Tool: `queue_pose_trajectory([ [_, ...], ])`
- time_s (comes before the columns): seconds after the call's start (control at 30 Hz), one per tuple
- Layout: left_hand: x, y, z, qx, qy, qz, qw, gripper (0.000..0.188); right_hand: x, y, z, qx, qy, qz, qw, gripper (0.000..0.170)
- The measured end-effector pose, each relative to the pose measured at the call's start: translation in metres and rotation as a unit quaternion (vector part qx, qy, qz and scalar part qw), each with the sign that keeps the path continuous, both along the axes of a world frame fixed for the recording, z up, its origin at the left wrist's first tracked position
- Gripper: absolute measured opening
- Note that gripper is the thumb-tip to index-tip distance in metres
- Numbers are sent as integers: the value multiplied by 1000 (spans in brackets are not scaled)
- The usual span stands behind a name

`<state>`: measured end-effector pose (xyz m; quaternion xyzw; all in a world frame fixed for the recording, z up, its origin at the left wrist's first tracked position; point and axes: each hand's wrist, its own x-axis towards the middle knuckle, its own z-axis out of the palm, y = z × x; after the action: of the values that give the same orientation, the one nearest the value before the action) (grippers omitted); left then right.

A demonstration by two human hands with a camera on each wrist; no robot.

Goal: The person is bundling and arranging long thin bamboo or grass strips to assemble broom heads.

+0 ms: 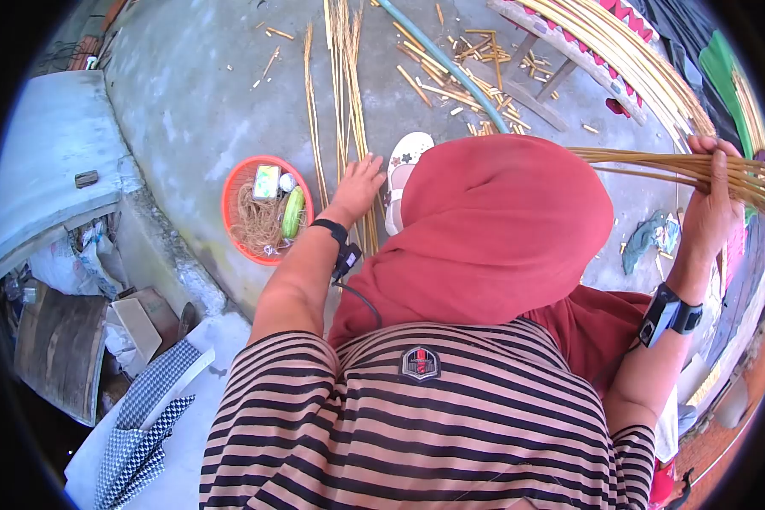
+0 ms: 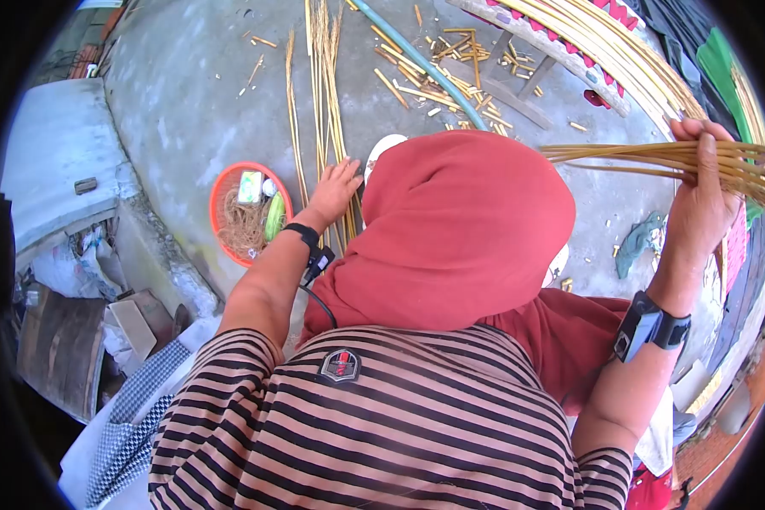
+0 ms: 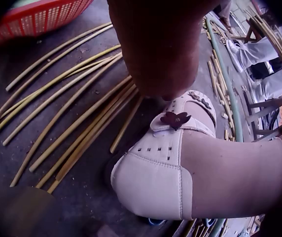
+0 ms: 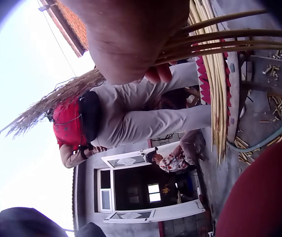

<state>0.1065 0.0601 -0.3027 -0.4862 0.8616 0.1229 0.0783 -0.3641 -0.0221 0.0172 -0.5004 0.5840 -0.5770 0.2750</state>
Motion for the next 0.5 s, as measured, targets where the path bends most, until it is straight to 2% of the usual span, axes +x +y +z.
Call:
queue_pose_trajectory([
  [0.07,1,9,2,51,-32,62,996,36,-5,-6,-8,3,25,27,999,20],
  [0.2,23,16,8,41,-90,97,990,38,3,-7,-4,46,9,9,999,20],
  [0.3,31,17,5,56,-109,156,980,39,3,-8,-5,45,11,8,999,21],
  [0.33,30,18,5,21,-109,181,977,33,3,-9,-6,45,12,14,999,21],
  [0.43,16,5,19,86,-86,299,946,25,0,-13,-6,42,11,28,999,21],
  [0.5,12,0,10,78,-22,345,935,23,-1,-13,-8,41,5,35,999,21],
])
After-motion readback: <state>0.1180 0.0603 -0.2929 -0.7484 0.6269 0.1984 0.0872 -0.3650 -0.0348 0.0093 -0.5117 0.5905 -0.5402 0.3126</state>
